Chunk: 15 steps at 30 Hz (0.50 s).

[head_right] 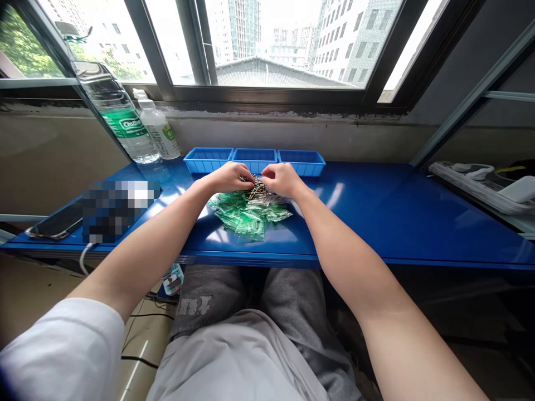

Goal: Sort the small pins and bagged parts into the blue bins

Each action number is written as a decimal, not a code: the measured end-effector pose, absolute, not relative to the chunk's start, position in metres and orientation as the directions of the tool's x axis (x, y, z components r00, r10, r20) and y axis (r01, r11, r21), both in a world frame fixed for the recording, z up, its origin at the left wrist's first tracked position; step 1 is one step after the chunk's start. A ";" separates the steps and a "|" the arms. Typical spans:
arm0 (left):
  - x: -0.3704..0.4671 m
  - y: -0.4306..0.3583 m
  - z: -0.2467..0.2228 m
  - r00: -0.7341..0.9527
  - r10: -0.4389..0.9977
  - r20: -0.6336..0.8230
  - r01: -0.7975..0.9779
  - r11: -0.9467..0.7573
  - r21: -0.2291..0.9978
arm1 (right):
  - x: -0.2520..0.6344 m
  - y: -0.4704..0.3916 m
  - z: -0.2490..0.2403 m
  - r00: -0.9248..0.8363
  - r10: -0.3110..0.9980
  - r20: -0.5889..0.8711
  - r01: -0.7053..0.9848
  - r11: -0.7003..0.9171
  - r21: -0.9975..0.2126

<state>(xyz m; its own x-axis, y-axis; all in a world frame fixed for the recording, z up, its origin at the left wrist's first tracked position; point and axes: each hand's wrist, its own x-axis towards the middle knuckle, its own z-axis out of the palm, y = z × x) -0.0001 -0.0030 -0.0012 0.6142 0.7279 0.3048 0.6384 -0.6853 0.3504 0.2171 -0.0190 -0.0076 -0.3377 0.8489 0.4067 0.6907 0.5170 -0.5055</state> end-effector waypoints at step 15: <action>0.002 -0.007 0.002 0.578 0.767 0.280 0.685 -0.642 0.344 | 0.221 -0.022 -0.005 -0.470 0.837 0.281 0.653 0.544 -0.526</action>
